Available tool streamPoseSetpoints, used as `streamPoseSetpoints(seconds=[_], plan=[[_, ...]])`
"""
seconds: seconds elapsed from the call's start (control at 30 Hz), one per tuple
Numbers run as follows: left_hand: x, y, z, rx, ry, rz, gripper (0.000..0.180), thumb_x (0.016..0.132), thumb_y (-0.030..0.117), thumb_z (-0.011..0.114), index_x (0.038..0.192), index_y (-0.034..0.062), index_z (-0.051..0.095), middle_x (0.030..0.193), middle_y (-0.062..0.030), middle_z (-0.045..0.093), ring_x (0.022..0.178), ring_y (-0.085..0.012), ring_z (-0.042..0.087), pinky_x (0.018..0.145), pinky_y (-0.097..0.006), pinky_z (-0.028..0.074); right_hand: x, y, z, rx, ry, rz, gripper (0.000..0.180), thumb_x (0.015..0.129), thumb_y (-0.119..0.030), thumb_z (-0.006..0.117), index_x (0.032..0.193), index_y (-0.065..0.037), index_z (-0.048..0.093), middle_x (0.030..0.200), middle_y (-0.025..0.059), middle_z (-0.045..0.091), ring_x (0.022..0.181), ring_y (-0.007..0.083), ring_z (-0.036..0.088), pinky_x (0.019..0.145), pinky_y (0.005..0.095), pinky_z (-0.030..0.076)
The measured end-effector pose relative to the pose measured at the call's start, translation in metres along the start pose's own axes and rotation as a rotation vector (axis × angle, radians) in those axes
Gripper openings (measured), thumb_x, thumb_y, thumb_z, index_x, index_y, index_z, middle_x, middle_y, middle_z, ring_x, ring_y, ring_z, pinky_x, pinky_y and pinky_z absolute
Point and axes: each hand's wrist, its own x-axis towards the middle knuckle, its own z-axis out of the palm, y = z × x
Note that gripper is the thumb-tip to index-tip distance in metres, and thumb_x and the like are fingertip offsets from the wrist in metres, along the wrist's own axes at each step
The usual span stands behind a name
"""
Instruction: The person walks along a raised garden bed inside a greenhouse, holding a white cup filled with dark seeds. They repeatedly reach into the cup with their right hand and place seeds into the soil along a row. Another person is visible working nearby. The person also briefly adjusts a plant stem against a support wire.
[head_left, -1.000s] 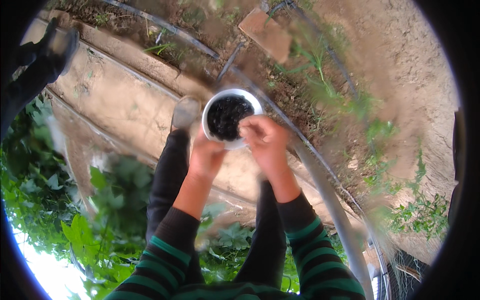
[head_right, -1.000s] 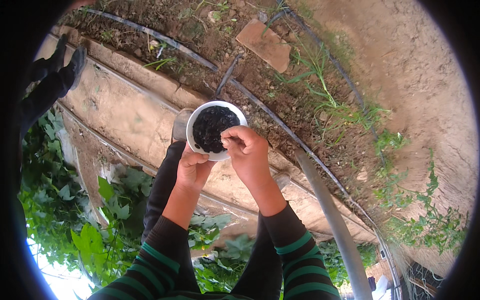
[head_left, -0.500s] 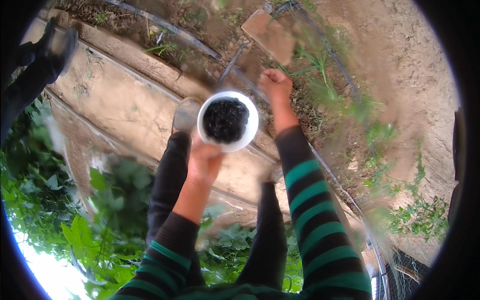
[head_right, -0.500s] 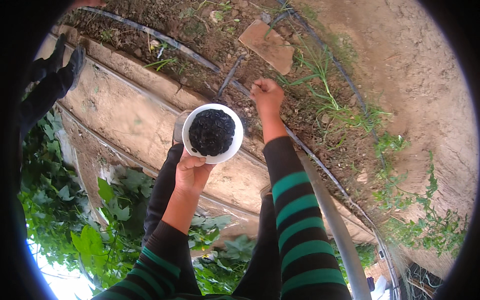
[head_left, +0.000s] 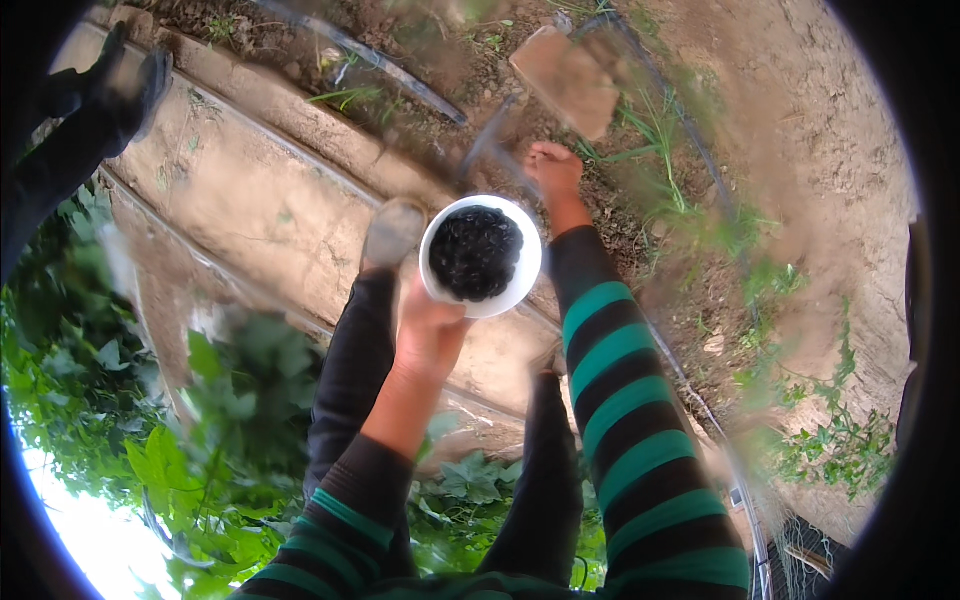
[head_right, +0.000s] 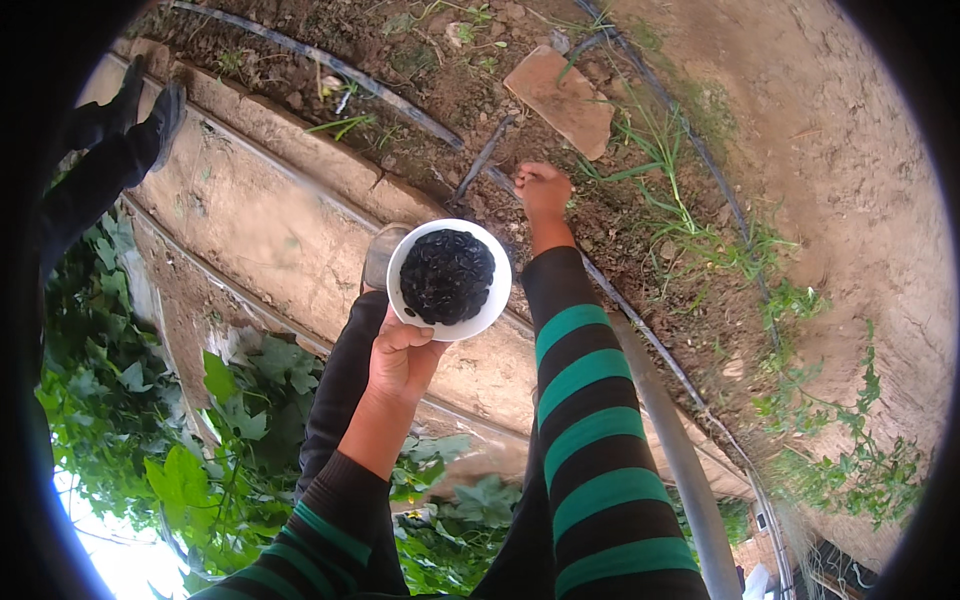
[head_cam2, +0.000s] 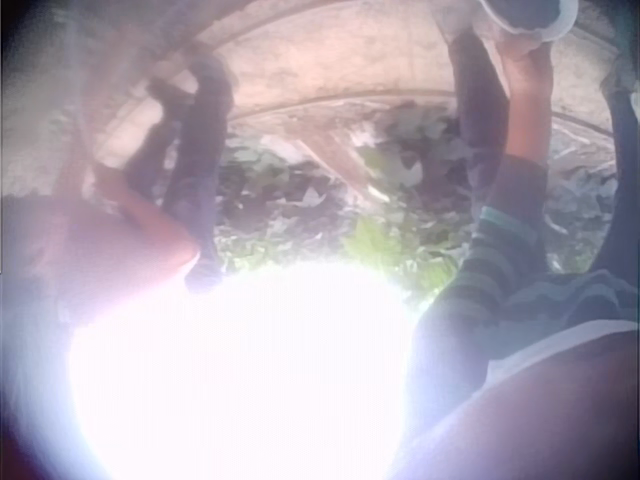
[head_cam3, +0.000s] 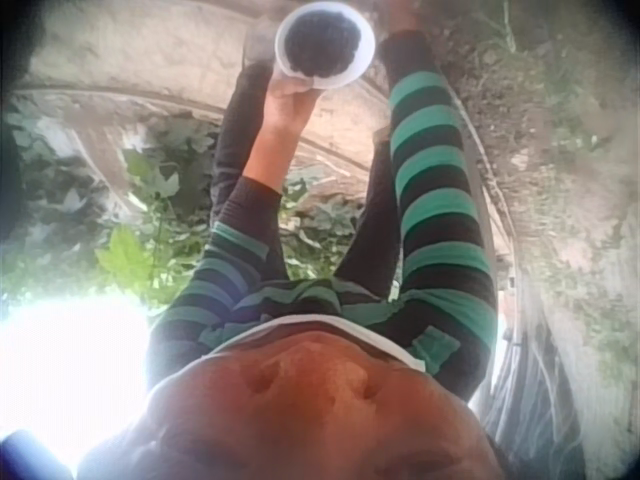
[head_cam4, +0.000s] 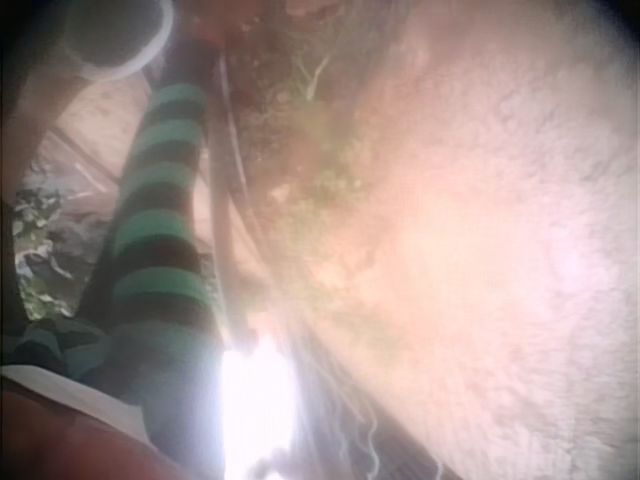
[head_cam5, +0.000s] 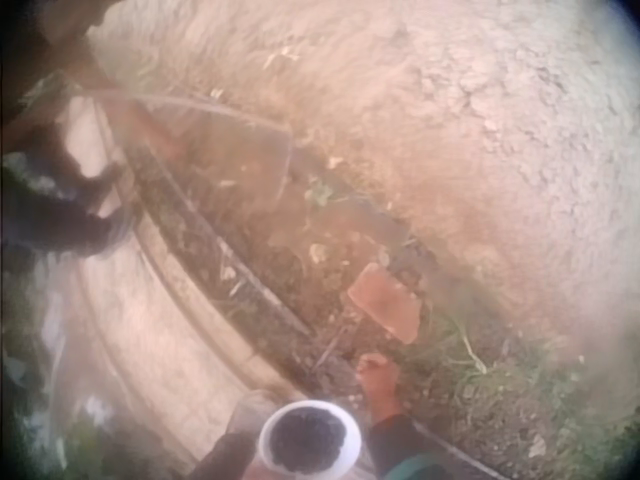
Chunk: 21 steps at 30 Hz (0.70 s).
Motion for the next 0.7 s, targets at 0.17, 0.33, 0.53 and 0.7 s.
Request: streamPoseSetpoints(seconds=[0.17,0.33,0.53,0.7], plan=[[-0.001,0.0,0.002,0.004,-0.004,0.01,0.074,0.059,-0.001,0.062,0.13,0.001,0.042,0.123,-0.0128,0.053,0.116,-0.0304,0.05,0.098,-0.043,0.043,-0.006,-0.007,0.0,0.086,0.056,0.076,0.021,0.08,0.019,0.049,0.092,0.007,0.062,0.088,0.0141,0.062,0.067,0.0209,0.061,0.057,0.0306,0.053],[-0.002,-0.001,-0.001,0.011,-0.001,-0.001,0.074,0.059,-0.001,0.064,0.13,0.0015,0.042,0.123,-0.0126,0.053,0.117,-0.0303,0.049,0.098,-0.044,0.042,-0.011,-0.01,0.0,0.097,0.033,0.08,0.026,0.076,0.021,0.047,0.093,0.008,0.061,0.088,0.0152,0.061,0.07,0.0222,0.061,0.061,0.0324,0.055],[-0.003,-0.003,-0.006,0.02,0.001,-0.001,0.074,0.059,-0.001,0.063,0.13,0.0021,0.042,0.124,-0.0124,0.052,0.117,-0.0307,0.049,0.099,-0.045,0.041,-0.013,-0.008,-0.002,0.223,0.013,0.098,0.028,0.074,0.023,0.047,0.094,0.008,0.06,0.087,0.0154,0.06,0.073,0.0225,0.061,0.06,0.0323,0.054],[-0.003,-0.003,-0.005,0.024,0.028,-0.006,0.074,0.059,-0.002,0.062,0.13,0.0024,0.042,0.124,-0.0126,0.052,0.118,-0.0314,0.048,0.1,-0.045,0.04,-0.012,-0.01,-0.002,0.16,0.022,0.098,0.022,0.075,0.021,0.054,0.092,0.009,0.059,0.086,0.0156,0.06,0.071,0.0233,0.062,0.057,0.0324,0.054]])
